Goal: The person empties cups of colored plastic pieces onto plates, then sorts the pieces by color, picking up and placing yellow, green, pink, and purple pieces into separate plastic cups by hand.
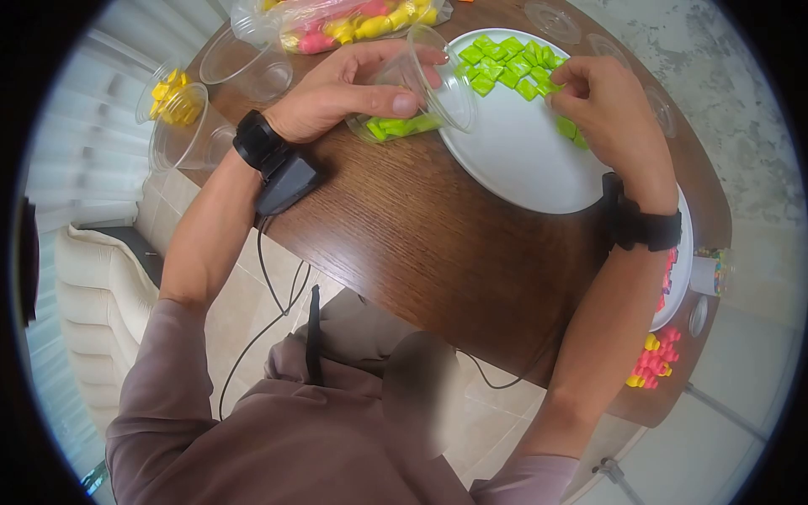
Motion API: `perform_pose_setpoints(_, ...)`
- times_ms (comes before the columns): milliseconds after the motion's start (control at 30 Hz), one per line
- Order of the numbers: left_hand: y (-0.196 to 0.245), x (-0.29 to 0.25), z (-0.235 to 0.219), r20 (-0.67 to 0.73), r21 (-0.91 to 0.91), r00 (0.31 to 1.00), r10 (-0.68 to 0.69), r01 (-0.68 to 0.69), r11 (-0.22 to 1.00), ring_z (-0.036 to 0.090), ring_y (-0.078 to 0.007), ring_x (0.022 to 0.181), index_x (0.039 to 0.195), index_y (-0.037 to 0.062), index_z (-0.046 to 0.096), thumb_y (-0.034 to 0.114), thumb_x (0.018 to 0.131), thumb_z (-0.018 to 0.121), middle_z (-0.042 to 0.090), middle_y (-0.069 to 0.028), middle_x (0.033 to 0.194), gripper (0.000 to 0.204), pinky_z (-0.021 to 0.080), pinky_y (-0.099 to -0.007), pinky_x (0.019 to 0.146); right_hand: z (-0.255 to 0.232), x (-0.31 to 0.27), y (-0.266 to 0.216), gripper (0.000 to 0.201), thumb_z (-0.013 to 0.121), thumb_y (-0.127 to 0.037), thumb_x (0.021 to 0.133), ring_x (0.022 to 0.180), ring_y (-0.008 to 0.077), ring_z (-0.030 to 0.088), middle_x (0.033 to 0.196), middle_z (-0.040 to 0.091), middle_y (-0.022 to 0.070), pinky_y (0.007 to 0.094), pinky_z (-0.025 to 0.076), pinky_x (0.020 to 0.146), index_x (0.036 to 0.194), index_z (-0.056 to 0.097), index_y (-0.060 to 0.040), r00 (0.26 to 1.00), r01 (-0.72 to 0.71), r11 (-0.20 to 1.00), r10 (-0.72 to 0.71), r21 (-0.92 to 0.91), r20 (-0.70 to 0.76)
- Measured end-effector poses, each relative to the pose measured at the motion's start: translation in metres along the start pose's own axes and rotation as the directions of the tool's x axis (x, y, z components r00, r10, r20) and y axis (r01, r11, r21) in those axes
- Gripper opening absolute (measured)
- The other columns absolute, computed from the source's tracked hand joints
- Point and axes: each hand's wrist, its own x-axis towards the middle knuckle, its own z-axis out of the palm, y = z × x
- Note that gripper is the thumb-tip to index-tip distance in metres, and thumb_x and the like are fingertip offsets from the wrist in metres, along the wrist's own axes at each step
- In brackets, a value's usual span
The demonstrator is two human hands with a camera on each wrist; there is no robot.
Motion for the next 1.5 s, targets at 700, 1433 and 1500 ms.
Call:
perform_pose_setpoints(700, -0.002, 0.0, -0.001, 0.007, 0.026, 1.0, 0.013, -0.013, 1.0, 0.058, -0.0174, 0.126, 0.146, 0.0015, 0.053, 0.034, 0.089, 0.079, 0.066, -0.0086, 0.131, 0.071, 0.042, -0.0317, 0.112, 0.023, 0.005, -0.008, 0.026, 0.073, -0.017, 0.077, 0.076, 0.0383, 0.066, 0.079, 0.067, 0.0227, 0.046, 0.051, 0.073, 0.091, 0.071, 0.0047, 0.995, 0.102, 0.985, -0.101, -0.141, 0.015)
perform_pose_setpoints(1433, -0.005, 0.001, -0.002, -0.018, 0.068, 0.999, 0.037, -0.036, 0.997, 0.059, -0.0174, 0.125, 0.146, 0.0023, 0.054, 0.036, 0.09, 0.079, 0.065, -0.0091, 0.132, 0.07, 0.043, -0.0314, 0.111, 0.007, 0.0, -0.039, 0.023, 0.076, -0.012, 0.08, 0.075, 0.0205, 0.062, 0.078, 0.065, 0.0114, 0.034, 0.05, 0.071, 0.092, 0.068, 0.0061, 0.976, 0.217, 0.967, -0.22, 0.131, 0.004)
perform_pose_setpoints(1500, -0.004, 0.0, -0.001, -0.021, 0.07, 0.999, 0.028, -0.027, 0.997, 0.059, -0.0174, 0.124, 0.146, 0.0022, 0.054, 0.036, 0.09, 0.079, 0.065, -0.0093, 0.132, 0.071, 0.043, -0.0313, 0.111, 0.009, -0.004, -0.057, 0.022, 0.076, -0.011, 0.081, 0.074, 0.0197, 0.062, 0.079, 0.065, 0.0108, 0.0333, 0.05, 0.071, 0.092, 0.068, 0.0062, 0.969, 0.239, 0.961, -0.245, 0.141, 0.028)
